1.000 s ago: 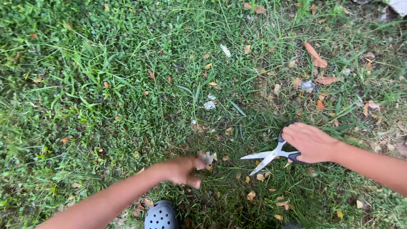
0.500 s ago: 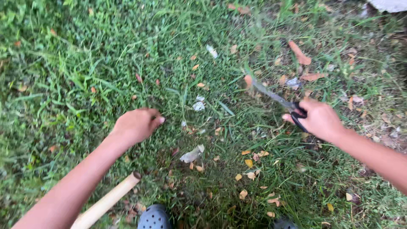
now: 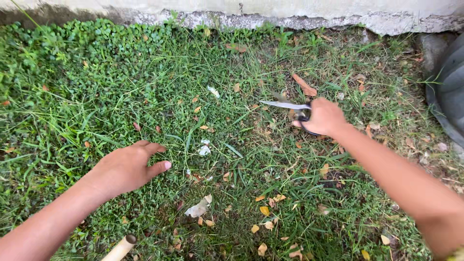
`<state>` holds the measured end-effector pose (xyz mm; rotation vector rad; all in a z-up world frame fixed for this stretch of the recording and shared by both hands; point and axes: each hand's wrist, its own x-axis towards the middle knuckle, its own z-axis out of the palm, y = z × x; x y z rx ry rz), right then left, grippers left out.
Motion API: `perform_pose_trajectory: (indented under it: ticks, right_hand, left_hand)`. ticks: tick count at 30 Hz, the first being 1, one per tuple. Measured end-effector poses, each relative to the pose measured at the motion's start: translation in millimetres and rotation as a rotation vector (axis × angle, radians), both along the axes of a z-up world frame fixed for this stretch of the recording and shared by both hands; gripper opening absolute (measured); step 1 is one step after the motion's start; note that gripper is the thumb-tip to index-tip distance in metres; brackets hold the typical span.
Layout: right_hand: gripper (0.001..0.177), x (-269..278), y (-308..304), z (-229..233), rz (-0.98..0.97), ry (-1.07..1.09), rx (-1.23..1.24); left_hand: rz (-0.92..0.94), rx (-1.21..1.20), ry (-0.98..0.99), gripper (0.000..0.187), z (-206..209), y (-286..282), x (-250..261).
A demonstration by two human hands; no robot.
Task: The person cuts small patches of grass and weeds using scissors while kneeling outdoors, occasionally pulling the cut vegetation by hand.
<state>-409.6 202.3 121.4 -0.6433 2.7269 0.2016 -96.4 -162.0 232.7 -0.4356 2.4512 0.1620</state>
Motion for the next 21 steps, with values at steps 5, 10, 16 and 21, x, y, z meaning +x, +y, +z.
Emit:
perform_pose_trajectory:
  ticks: [5, 10, 16, 21]
  right_hand:
    - [0.087, -7.1, -76.4, -42.8, 0.102, 0.008, -0.119]
    - [0.07, -29.7, -113.4, -92.3, 0.239, 0.052, -0.053]
    - [0.078, -56.2, -104.9, -66.7, 0.017, -0.102, -0.249]
    - [0.087, -56.8, -90.5, -40.9, 0.224, 0.029, -0.094]
  left_hand:
    - [0.09, 0.058, 0.054, 0.059, 4.7, 20.2, 14.7]
    - [0.192, 0.141, 0.035, 0.056, -30.8, 8.8, 43.8]
    - [0.327, 0.316, 0.151, 0.049, -66.6, -17.5, 49.3]
    - [0.541, 0.456, 0.138, 0.045, -70.2, -23.6, 40.3]
